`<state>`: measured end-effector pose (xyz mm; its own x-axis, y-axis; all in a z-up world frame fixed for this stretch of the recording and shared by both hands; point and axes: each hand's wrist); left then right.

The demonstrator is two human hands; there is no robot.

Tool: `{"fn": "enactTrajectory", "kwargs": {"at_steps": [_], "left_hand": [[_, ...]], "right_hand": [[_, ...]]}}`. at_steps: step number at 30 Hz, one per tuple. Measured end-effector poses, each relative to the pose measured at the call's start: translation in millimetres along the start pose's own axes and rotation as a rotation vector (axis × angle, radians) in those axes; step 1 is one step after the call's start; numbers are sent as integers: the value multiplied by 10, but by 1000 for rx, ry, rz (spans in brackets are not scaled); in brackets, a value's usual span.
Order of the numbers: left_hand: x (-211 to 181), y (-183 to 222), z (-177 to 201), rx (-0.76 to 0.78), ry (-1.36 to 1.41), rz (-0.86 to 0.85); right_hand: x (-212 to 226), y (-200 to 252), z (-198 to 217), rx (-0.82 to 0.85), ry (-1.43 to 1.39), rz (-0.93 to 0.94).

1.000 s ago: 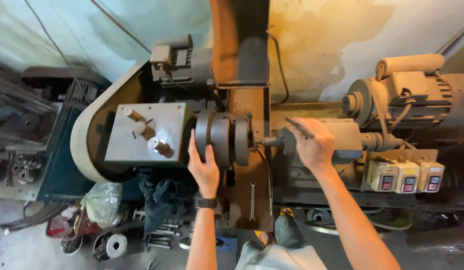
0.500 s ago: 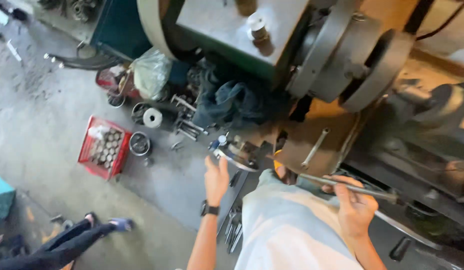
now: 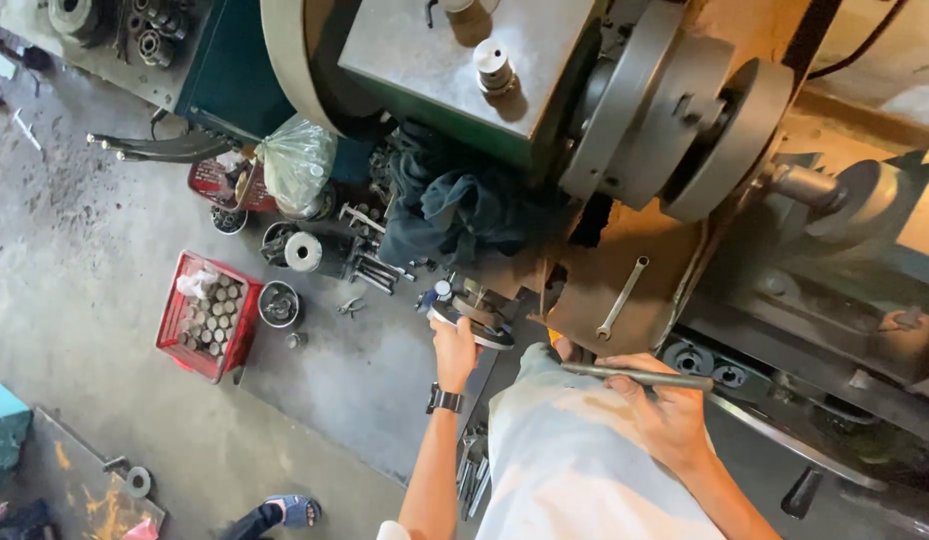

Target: Using a lathe to machine or adjust a metal component in a workshop environment.

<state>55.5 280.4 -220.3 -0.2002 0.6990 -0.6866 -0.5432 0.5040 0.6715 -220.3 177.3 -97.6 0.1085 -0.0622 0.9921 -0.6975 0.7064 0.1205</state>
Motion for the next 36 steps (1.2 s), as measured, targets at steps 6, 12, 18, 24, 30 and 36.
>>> {"fn": "enactTrajectory", "kwargs": {"at_steps": [6, 12, 18, 24, 30, 36], "left_hand": [[-65, 135, 208, 14, -411, -13], [-1981, 1045, -238, -64, -545, -804], [-3500, 20, -1247, -3, -535, -1404], [-3939, -1212, -1713, 67, -1080, -584], [-3591, 93, -1347, -110, -836, -1050], [-2364, 221, -1227, -38, -271, -1301]], "right_hand": [[129, 63, 307, -13, -40, -26], [979, -299, 1295, -498, 220, 303], [672, -1183, 2266, -759, 876, 497], [716, -1222, 2247, -746, 1027, 528], [722, -1169, 2193, -693, 980, 408], [754, -1163, 2131, -725, 1045, 360]]}}
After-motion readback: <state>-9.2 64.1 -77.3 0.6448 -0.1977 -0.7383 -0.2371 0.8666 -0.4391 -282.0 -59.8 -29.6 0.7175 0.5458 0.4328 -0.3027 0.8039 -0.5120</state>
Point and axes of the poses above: each hand's wrist, its own y-axis away from the middle knuckle, its own z-axis out of the back of the hand, x = y × z, and after that the axes turned 15 degrees about x, right-handed
